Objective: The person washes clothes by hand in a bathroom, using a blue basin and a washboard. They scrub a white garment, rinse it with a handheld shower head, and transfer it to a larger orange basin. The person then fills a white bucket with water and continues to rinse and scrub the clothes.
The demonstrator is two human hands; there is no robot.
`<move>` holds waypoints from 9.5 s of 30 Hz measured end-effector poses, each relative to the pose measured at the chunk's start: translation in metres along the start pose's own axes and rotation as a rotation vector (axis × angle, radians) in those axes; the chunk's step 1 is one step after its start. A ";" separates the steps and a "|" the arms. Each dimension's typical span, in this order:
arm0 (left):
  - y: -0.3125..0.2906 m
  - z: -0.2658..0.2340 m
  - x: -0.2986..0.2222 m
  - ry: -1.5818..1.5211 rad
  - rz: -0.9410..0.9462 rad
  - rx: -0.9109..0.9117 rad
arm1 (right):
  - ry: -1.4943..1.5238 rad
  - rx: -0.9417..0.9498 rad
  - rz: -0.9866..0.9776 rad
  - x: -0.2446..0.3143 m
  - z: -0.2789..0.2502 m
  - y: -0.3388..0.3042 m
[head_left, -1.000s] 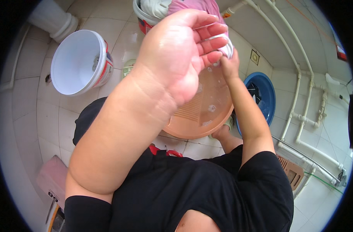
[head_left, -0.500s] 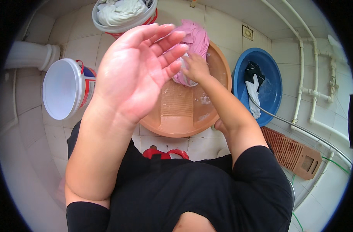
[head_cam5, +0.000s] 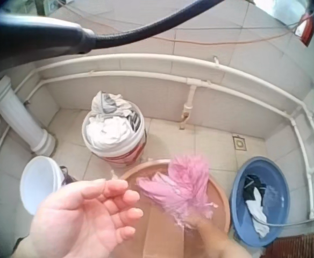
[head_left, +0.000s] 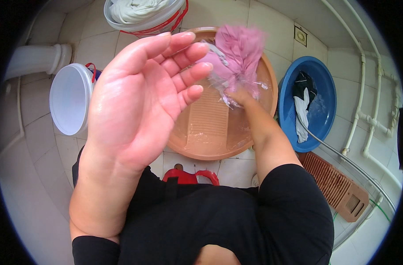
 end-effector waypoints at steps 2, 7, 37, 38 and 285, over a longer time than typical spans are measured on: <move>0.002 0.005 0.003 0.002 -0.007 0.011 | 0.337 0.094 0.100 -0.080 0.037 0.021; -0.006 0.007 0.001 0.011 0.030 0.007 | 0.609 -0.137 0.377 -0.093 0.053 -0.007; -0.012 0.003 -0.010 0.054 0.071 -0.025 | -0.620 0.180 0.014 0.023 0.039 0.046; -0.012 0.000 -0.010 0.061 0.073 -0.047 | -0.599 0.133 0.053 0.022 0.025 0.050; -0.027 0.010 -0.029 -0.005 0.116 -0.055 | 0.761 -0.392 -0.649 0.177 -0.216 -0.248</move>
Point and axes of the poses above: each hand's wrist, its own y-axis towards the middle knuckle, its own z-axis out of the palm, x = y × z, the point moved 9 cm from there along y, towards the middle knuckle
